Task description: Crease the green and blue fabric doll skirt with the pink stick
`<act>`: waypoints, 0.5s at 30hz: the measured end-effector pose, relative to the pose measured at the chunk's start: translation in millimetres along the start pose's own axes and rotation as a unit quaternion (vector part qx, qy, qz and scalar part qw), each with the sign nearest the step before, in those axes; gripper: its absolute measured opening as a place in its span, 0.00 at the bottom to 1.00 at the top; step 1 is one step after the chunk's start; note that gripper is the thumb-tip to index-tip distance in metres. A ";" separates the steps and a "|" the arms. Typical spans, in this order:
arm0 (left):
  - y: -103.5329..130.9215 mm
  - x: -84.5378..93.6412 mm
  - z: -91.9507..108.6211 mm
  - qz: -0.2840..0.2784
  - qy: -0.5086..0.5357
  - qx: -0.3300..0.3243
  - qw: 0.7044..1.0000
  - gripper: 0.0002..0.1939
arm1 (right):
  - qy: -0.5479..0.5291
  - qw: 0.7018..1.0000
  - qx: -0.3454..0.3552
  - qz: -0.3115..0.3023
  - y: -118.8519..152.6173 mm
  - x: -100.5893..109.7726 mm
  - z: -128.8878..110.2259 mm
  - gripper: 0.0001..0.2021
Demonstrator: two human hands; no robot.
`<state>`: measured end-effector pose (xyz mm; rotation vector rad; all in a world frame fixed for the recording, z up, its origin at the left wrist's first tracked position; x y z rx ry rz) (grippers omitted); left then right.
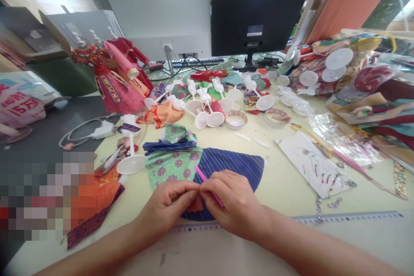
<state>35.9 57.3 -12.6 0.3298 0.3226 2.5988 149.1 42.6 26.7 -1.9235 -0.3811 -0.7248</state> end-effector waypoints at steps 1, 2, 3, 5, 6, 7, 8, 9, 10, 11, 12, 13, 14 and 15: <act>-0.3 -0.1 -0.5 -0.002 0.006 0.005 1.000 0.13 | 0.000 1.000 0.001 -0.001 0.1 -0.1 0.0 0.04; -0.8 -0.1 -1.6 -0.003 0.016 0.014 1.000 0.13 | 0.000 1.000 0.002 -0.003 0.2 -0.3 -0.2 0.04; -1.5 -0.1 -3.1 -0.005 0.030 0.026 0.999 0.12 | 0.001 1.000 0.003 -0.004 0.2 -0.5 -0.3 0.05; -3.0 -0.4 -5.9 -0.011 0.065 0.048 0.997 0.11 | 0.001 1.000 0.004 -0.008 0.0 -0.9 -0.6 0.05; -3.7 -0.6 -6.8 -0.013 0.080 0.055 0.995 0.11 | 0.002 1.000 0.003 -0.008 -0.3 -0.8 -0.7 0.04; -4.4 -0.6 -7.4 -0.014 0.092 0.060 0.994 0.11 | 0.004 1.000 0.003 -0.008 -0.8 -0.5 -1.0 0.04; -4.8 -0.5 -7.7 -0.014 0.100 0.063 0.993 0.11 | 0.005 1.000 0.003 -0.007 -1.2 -0.2 -1.5 0.04; -5.2 -0.3 -7.9 -0.013 0.106 0.065 0.992 0.10 | 0.005 1.000 0.004 -0.008 -1.7 -0.1 -2.0 0.04; -5.4 0.0 -8.1 -0.012 0.110 0.066 0.992 0.09 | 0.006 1.000 0.006 -0.007 -2.1 0.1 -2.8 0.04; -5.4 0.4 -8.2 -0.011 0.113 0.065 0.991 0.09 | 0.006 1.000 0.008 -0.007 -2.3 0.3 -3.4 0.04; -5.3 0.7 -8.1 -0.010 0.113 0.064 0.991 0.08 | 0.006 1.000 0.009 -0.006 -2.3 0.5 -4.0 0.05; -5.2 1.1 -8.0 -0.009 0.113 0.062 0.992 0.08 | 0.006 1.000 0.010 -0.006 -2.1 0.6 -4.4 0.04; -5.0 1.3 -8.0 -0.010 0.112 0.062 0.992 0.08 | 0.005 1.000 0.010 -0.005 -1.8 0.7 -4.6 0.04; -4.7 1.4 -8.1 -0.010 0.110 0.063 0.992 0.08 | 0.006 1.000 0.009 -0.005 -1.4 0.7 -4.6 0.04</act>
Point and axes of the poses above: each hand's wrist, its own y-axis away from the middle knuckle, its own x-axis out of the back of the hand, z = x × y, the point moved 7 cm from there along -y, towards the middle knuckle, and after that the axes turned 11 degrees about x, right-handed, at the moved point
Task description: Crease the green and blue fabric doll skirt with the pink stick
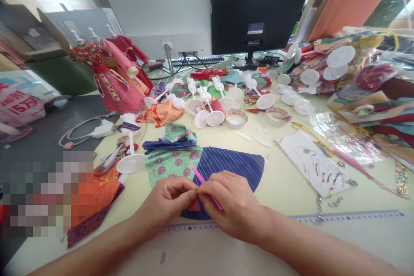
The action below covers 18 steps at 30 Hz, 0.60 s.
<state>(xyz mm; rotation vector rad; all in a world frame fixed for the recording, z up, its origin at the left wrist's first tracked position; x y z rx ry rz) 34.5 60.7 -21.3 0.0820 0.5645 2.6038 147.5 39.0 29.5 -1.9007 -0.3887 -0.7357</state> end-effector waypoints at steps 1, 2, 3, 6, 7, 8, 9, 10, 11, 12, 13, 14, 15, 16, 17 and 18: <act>0.2 -0.1 -0.2 -0.001 -0.003 0.002 1.000 0.08 | 0.000 1.000 0.000 0.000 0.4 -0.1 -0.1 0.04; 0.4 -0.3 -0.4 -0.002 -0.006 0.005 1.000 0.08 | 0.000 1.000 0.000 -0.001 0.7 -0.1 -0.2 0.04; 0.5 -0.6 -0.6 -0.003 -0.009 0.008 1.000 0.08 | 0.001 1.000 0.000 -0.003 0.8 -0.3 -0.4 0.04; 0.9 -1.5 -0.8 -0.003 -0.008 0.013 1.000 0.08 | 0.001 1.000 0.001 -0.007 0.7 -0.9 -1.3 0.04; 0.8 -1.7 -1.1 -0.002 -0.003 0.016 1.000 0.08 | 0.000 1.000 0.001 -0.007 0.6 -1.0 -1.5 0.04; 0.7 -2.0 -1.5 -0.003 0.002 0.019 1.000 0.08 | -0.002 1.000 0.000 -0.008 0.6 -1.1 -1.4 0.04; 0.5 -2.1 -2.0 -0.002 0.008 0.023 1.000 0.08 | -0.004 1.000 0.000 -0.008 0.6 -1.2 -1.3 0.04; 0.3 -2.1 -2.5 -0.001 0.013 0.027 1.000 0.08 | -0.006 1.000 -0.001 -0.009 0.9 -1.4 -0.9 0.04; 0.1 -2.0 -3.0 0.000 0.019 0.030 0.999 0.07 | -0.007 1.000 -0.003 -0.011 1.2 -1.5 -0.2 0.04; -0.2 -1.7 -3.3 0.001 0.023 0.032 0.999 0.07 | -0.008 1.000 -0.005 -0.011 1.7 -1.4 0.7 0.04; -0.5 -1.5 -3.5 0.002 0.027 0.033 0.999 0.06 | -0.009 1.000 -0.007 -0.010 2.2 -1.1 1.8 0.04; -0.7 -1.4 -3.7 0.001 0.032 0.034 0.999 0.06 | -0.011 1.000 -0.009 -0.007 2.5 -0.5 2.8 0.04; -0.8 -1.3 -3.7 -0.001 0.037 0.034 0.999 0.05 | -0.013 1.000 -0.008 -0.003 2.7 0.2 3.5 0.04; -0.9 -1.3 -3.5 -0.005 0.041 0.033 0.999 0.05 | -0.015 1.000 -0.008 0.001 2.8 0.9 4.1 0.05; -0.8 -1.3 -3.2 -0.008 0.044 0.032 0.998 0.04 | -0.016 1.000 -0.007 0.005 2.7 1.5 4.5 0.05; -0.6 -1.1 -2.8 -0.010 0.047 0.030 0.998 0.04 | -0.015 1.000 -0.006 0.007 2.5 2.0 4.7 0.05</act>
Point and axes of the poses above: each hand's wrist, its own y-axis away from the middle knuckle, its own x-axis out of the back of the hand, z = x × y, the point moved 7 cm from there along -y, towards the middle knuckle, and after that the axes turned 11 degrees about x, right-handed, at the moved point
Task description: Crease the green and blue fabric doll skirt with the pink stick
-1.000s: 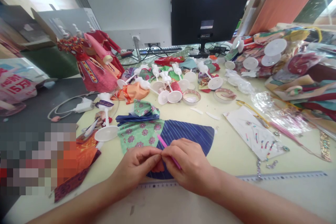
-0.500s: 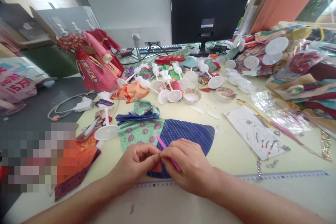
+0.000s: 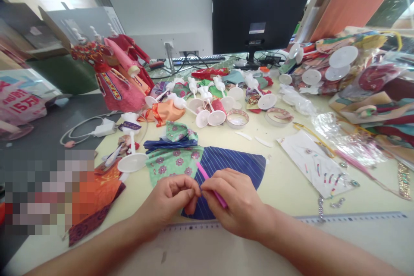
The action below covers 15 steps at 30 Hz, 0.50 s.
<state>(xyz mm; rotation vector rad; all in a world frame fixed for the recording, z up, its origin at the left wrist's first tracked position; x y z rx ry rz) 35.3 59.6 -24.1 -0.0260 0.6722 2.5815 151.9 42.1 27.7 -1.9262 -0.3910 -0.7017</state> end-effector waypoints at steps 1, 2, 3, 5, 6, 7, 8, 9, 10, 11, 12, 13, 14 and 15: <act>0.3 0.2 0.4 -0.001 0.001 -0.001 1.000 0.04 | 0.001 1.000 0.001 0.001 -0.2 0.4 0.0 0.06; 0.7 0.3 0.9 -0.002 0.002 -0.002 1.000 0.04 | 0.002 1.000 0.001 0.002 -0.5 0.6 0.0 0.05; 1.1 0.4 1.2 -0.002 0.001 -0.002 1.000 0.04 | 0.003 1.000 0.001 0.001 -0.7 0.7 -0.2 0.05; 1.7 0.6 1.9 -0.002 0.000 -0.003 1.000 0.05 | 0.004 1.000 0.000 -0.002 -1.1 0.9 -0.5 0.05; 1.8 0.8 2.2 -0.002 0.001 -0.003 1.000 0.05 | 0.005 1.000 -0.001 -0.004 -1.3 0.9 -0.5 0.05; 1.7 0.9 2.5 -0.002 0.002 -0.004 1.000 0.05 | 0.005 1.000 -0.002 -0.007 -1.5 0.8 -0.5 0.06; 1.5 1.1 2.8 -0.001 0.005 -0.005 1.000 0.05 | 0.005 1.000 -0.004 -0.010 -1.6 0.8 -0.4 0.06; 1.2 1.2 2.9 -0.001 0.010 -0.005 1.000 0.05 | 0.005 1.000 -0.004 -0.011 -1.7 0.9 -0.3 0.06; 0.8 1.3 2.9 -0.002 0.016 -0.004 1.000 0.05 | 0.006 1.000 -0.005 -0.011 -1.7 1.1 -0.1 0.06; 0.3 1.2 2.7 -0.004 0.023 -0.002 1.000 0.05 | 0.006 1.000 -0.004 -0.009 -1.7 1.5 0.0 0.06; -0.2 1.0 2.4 -0.006 0.032 0.001 0.999 0.06 | 0.005 1.000 -0.003 -0.008 -1.5 1.8 0.1 0.07; -0.6 0.8 2.0 -0.008 0.041 0.004 0.999 0.07 | 0.001 1.000 -0.002 -0.006 -1.2 2.1 0.2 0.07; -1.0 0.5 1.4 -0.012 0.050 0.007 0.999 0.08 | -0.004 1.000 -0.001 -0.005 -0.9 2.3 0.4 0.08; -1.3 0.2 0.7 -0.016 0.059 0.010 0.998 0.10 | -0.010 1.000 0.000 -0.004 -0.5 2.5 0.5 0.09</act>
Point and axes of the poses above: each hand's wrist, its own y-axis away from the middle knuckle, its own x-axis out of the back of the hand, z = x × y, the point moved 7 cm from there along -y, towards the middle knuckle, and after that the axes turned 11 degrees about x, right-handed, at the moved point
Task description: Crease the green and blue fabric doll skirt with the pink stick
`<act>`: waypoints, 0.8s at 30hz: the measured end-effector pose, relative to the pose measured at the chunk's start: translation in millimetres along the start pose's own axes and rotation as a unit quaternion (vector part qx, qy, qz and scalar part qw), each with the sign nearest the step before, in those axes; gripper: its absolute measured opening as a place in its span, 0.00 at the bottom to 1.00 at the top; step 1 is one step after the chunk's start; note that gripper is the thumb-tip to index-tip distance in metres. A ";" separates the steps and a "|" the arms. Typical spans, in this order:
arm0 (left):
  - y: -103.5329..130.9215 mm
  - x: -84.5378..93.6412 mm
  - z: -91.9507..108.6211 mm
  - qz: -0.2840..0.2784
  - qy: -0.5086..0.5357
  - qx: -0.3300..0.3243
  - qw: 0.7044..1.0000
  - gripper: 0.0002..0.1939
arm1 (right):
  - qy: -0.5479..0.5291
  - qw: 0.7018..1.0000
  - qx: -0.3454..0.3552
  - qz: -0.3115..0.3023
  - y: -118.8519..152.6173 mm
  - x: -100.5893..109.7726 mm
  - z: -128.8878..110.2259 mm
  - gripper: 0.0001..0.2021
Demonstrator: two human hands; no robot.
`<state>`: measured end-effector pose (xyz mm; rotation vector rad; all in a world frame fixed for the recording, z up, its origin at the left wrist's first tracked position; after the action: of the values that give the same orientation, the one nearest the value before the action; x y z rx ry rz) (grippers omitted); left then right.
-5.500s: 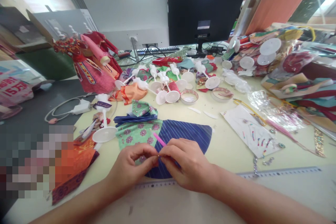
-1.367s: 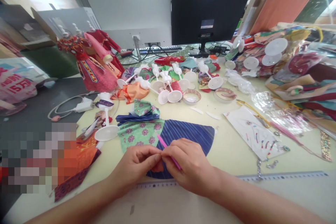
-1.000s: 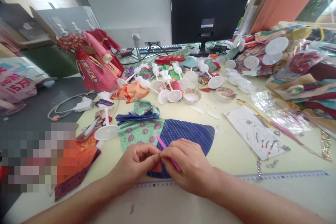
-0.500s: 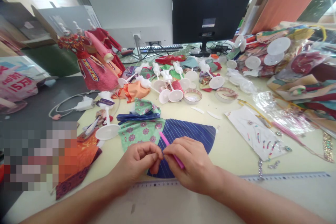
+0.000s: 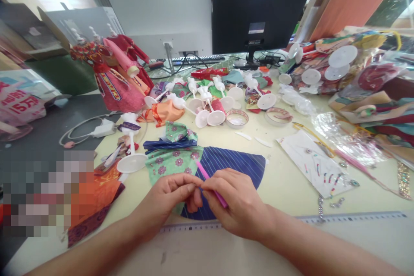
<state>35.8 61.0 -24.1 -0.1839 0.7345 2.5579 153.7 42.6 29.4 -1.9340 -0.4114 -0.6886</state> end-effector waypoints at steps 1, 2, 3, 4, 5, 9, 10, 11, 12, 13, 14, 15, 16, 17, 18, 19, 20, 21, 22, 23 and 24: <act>-0.2 -0.4 -0.8 -0.006 0.009 0.002 1.000 0.11 | -0.005 1.000 0.000 0.001 0.5 0.2 0.2 0.09; -0.4 -0.8 -1.6 -0.013 0.016 0.003 1.000 0.11 | -0.006 1.000 0.000 0.003 1.0 0.7 0.6 0.10; -0.5 -1.0 -2.4 -0.019 0.023 0.003 1.000 0.12 | -0.005 1.000 -0.001 0.006 1.5 1.4 1.0 0.10; -0.6 -1.1 -3.0 -0.026 0.029 0.001 0.999 0.12 | -0.001 1.000 -0.002 0.008 1.9 2.1 1.3 0.11; -0.6 -1.1 -3.6 -0.032 0.035 0.000 0.999 0.12 | 0.005 1.000 -0.003 0.011 2.2 2.9 1.7 0.11; -0.8 -0.4 -5.8 -0.048 0.055 0.002 0.997 0.12 | 0.017 1.000 -0.006 0.016 2.7 4.6 2.2 0.11; -0.8 -0.3 -6.2 -0.051 0.057 0.003 0.997 0.12 | 0.018 1.000 -0.006 0.016 2.8 4.8 2.2 0.11; -0.9 -0.2 -6.3 -0.053 0.058 0.004 0.997 0.12 | 0.017 1.000 -0.005 0.015 2.8 4.8 2.1 0.12; -1.0 -0.3 -6.3 -0.055 0.058 0.005 0.997 0.13 | 0.015 1.000 -0.005 0.013 2.7 4.7 2.1 0.12; -1.1 -0.6 -6.3 -0.057 0.057 0.006 0.997 0.13 | 0.014 1.000 -0.005 0.012 2.7 4.6 2.1 0.12; -1.2 -0.8 -6.3 -0.059 0.057 0.006 0.997 0.13 | 0.012 1.000 -0.006 0.012 2.7 4.7 2.2 0.12; -1.3 -1.0 -6.2 -0.061 0.057 0.007 0.996 0.14 | 0.012 1.000 -0.007 0.011 2.7 4.6 2.2 0.12; -1.4 -1.1 -6.1 -0.062 0.057 0.007 0.996 0.14 | 0.012 1.000 -0.007 0.011 2.7 4.7 2.3 0.12; -1.5 -1.1 -6.1 -0.062 0.057 0.008 0.996 0.13 | 0.012 1.000 -0.008 0.011 2.7 4.7 2.3 0.12; -1.5 -0.8 -5.9 -0.061 0.057 0.008 0.996 0.13 | 0.012 1.000 -0.007 0.012 2.8 4.8 2.2 0.12; -1.5 -0.3 -5.8 -0.057 0.058 0.008 0.997 0.12 | 0.011 1.000 -0.007 0.014 2.9 4.9 2.1 0.12; -1.5 0.4 -5.6 -0.054 0.060 0.007 0.997 0.12 | 0.009 1.000 -0.006 0.016 3.2 5.0 2.1 0.12; -1.4 0.9 -5.3 -0.051 0.062 0.006 0.997 0.11 | 0.008 1.000 -0.007 0.017 3.7 5.1 2.2 0.12; -1.4 1.5 -4.9 -0.049 0.064 0.005 0.997 0.11 | 0.007 1.000 -0.007 0.018 4.2 5.2 2.3 0.12; -1.3 1.9 -4.4 -0.047 0.066 0.003 0.997 0.11 | 0.007 1.000 -0.007 0.018 4.6 5.1 2.5 0.12; -1.4 2.3 -4.0 -0.046 0.068 0.001 0.997 0.10 | 0.007 1.000 -0.007 0.017 5.0 5.0 2.7 0.12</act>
<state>34.5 60.8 -28.7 -0.3848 0.7593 2.4749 161.2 42.8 28.0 -1.9446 -0.3641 -0.6848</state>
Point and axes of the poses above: each hand's wrist, its own y-axis away from the middle knuckle, its own x-axis out of the back of the hand, z = x × y, the point moved 7 cm from there along -y, towards the middle knuckle, and after that the axes turned 11 degrees about x, right-handed, at the moved point
